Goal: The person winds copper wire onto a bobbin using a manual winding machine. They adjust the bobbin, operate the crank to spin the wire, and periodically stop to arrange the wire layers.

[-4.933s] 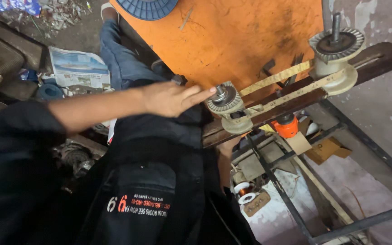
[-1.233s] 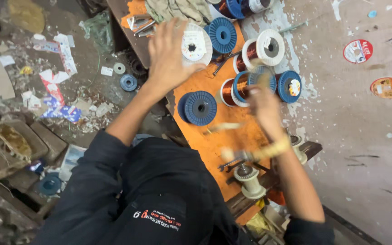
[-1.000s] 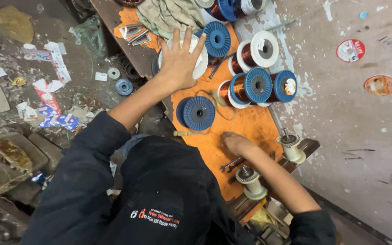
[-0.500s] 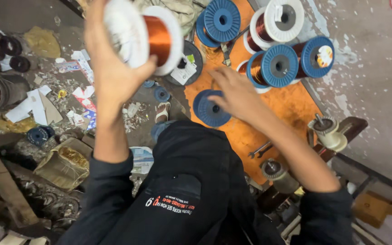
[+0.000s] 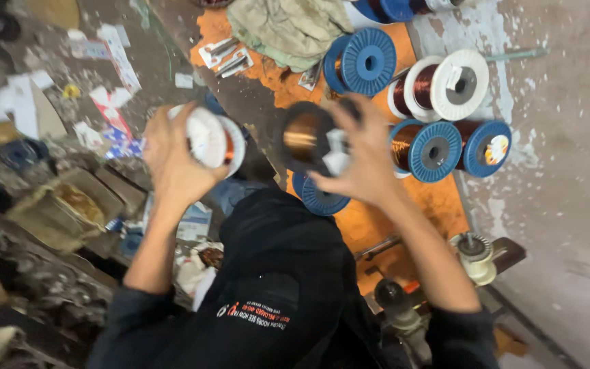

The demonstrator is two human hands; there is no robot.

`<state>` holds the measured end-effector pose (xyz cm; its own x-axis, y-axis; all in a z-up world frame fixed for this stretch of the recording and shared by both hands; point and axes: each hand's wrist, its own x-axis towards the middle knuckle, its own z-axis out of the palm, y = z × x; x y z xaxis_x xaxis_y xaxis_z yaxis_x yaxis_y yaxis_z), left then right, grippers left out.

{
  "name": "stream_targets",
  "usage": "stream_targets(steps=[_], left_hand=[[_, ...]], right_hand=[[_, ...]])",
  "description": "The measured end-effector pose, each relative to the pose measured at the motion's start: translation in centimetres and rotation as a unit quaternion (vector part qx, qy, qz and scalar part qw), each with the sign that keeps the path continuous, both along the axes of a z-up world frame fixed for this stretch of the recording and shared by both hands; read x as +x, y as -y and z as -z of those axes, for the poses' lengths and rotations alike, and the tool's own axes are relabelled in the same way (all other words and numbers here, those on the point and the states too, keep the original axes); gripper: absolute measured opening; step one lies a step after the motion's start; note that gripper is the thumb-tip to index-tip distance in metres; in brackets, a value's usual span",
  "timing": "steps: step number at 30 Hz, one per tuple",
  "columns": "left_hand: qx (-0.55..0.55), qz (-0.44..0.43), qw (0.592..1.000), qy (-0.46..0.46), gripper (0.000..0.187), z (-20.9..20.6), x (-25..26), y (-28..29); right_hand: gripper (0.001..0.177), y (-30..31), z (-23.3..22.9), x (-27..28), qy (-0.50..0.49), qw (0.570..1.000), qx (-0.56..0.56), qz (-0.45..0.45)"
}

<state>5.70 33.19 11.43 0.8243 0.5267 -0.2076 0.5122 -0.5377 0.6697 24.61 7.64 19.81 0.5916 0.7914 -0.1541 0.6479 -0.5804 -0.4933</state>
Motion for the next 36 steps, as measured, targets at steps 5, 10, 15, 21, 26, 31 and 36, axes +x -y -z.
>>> stream_targets(steps=[5, 10, 15, 21, 26, 31, 36], left_hand=[[0.043, 0.156, 0.987, -0.024, 0.112, 1.3, 6.0, 3.2], [0.092, 0.263, 0.96, 0.041, 0.111, 5.4, 12.3, 6.5], [0.122, 0.296, 0.944, 0.085, 0.105, 6.7, 13.5, 7.3], [-0.368, 0.268, 0.855, 0.249, 0.059, 2.6, 7.0, 13.3], [-0.89, 0.175, 0.421, -0.02, 0.093, -1.6, 2.8, 16.5], [-0.616, 0.267, 0.711, 0.208, 0.104, -5.7, -1.7, 17.1], [-0.395, 0.252, 0.832, 0.298, 0.109, -8.4, -6.4, 20.8]], right_hand=[[0.111, 5.6, -8.9, -0.6, 0.033, 0.993, -0.015, 0.108], [0.11, 9.2, -13.6, -5.0, 0.107, 0.976, -0.038, 0.183], [0.11, 11.9, -13.9, -9.0, 0.136, 0.96, 0.017, 0.244], [0.122, 12.6, -10.6, -13.4, 0.148, 0.957, 0.148, 0.2], [0.135, 12.6, -9.4, -15.4, 0.178, 0.972, 0.119, 0.097], [0.108, 13.9, -12.9, -16.7, 0.087, 0.99, 0.106, 0.029], [0.071, 15.4, -14.1, -18.8, 0.108, 0.993, 0.033, -0.026]])
